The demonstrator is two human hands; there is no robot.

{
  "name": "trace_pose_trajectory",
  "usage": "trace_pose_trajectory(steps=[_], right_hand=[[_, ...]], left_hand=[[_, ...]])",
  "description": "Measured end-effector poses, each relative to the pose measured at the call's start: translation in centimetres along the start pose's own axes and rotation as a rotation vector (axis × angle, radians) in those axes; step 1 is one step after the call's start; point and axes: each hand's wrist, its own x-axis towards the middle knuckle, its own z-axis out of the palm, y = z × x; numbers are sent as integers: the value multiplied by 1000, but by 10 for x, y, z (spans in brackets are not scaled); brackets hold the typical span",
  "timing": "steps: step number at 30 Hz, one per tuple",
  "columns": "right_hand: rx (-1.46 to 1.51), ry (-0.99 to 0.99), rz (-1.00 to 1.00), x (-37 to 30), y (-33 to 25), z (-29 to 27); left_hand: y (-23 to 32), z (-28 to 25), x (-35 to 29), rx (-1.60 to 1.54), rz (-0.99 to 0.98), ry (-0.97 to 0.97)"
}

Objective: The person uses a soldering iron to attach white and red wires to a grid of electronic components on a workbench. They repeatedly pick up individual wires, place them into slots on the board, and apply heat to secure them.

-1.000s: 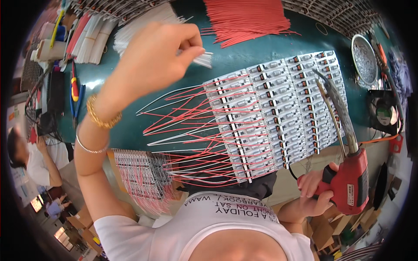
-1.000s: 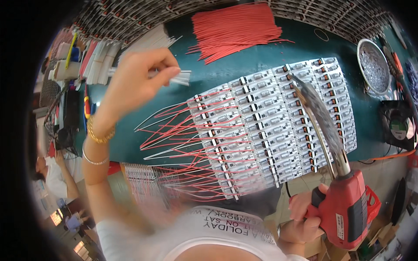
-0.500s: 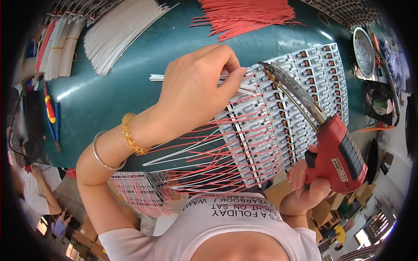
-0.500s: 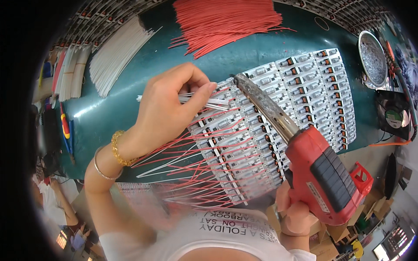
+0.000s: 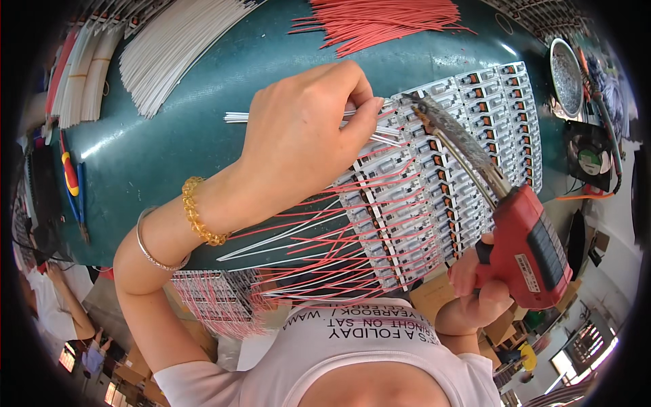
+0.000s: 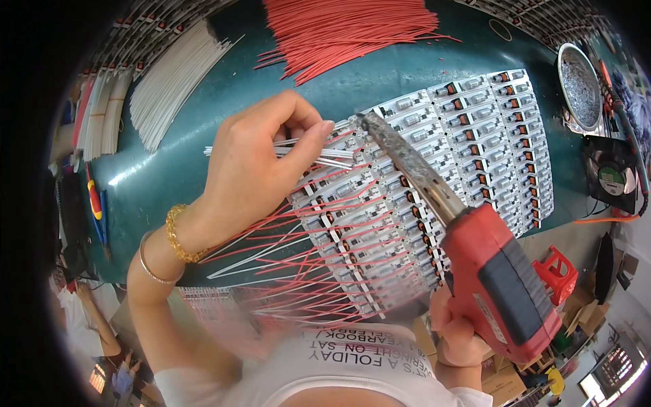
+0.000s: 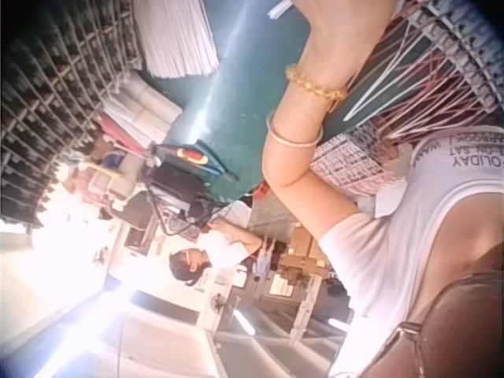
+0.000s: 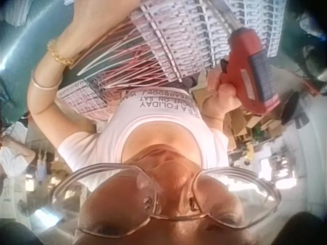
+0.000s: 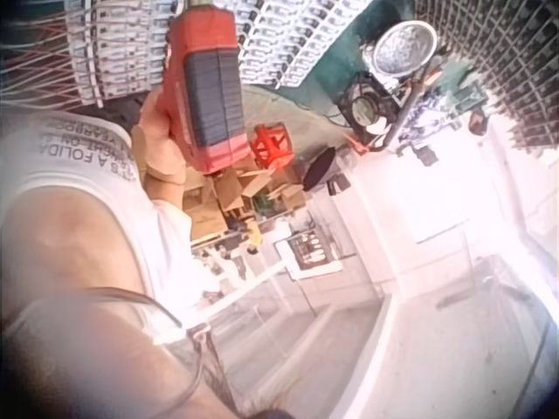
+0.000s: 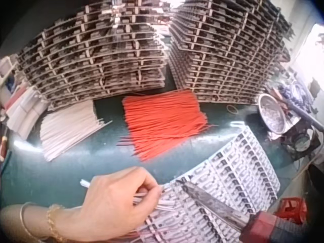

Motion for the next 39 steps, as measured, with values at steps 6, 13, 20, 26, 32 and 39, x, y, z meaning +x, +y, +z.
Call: trace_pose_trajectory(steps=[6,13,20,26,32,39], right_hand=[[16,-1,-22,-5,-2,5],[32,40,-71,-7,2,8],[84,10,-63,-13,14,-11],[89,74,101,-16,6,-8],[64,30,180,-15,0,-5],[43,-12,68,-15,7,-8]], left_hand=[[-4,-5,-4,-13,-10,-1],[-2,-5,-6,-115,-31,21],[1,-5,-6,-132,107,50],[-1,0,-11,61,174,44],[0,4,-10,121,201,92],[1,5,-10,140,207,105]])
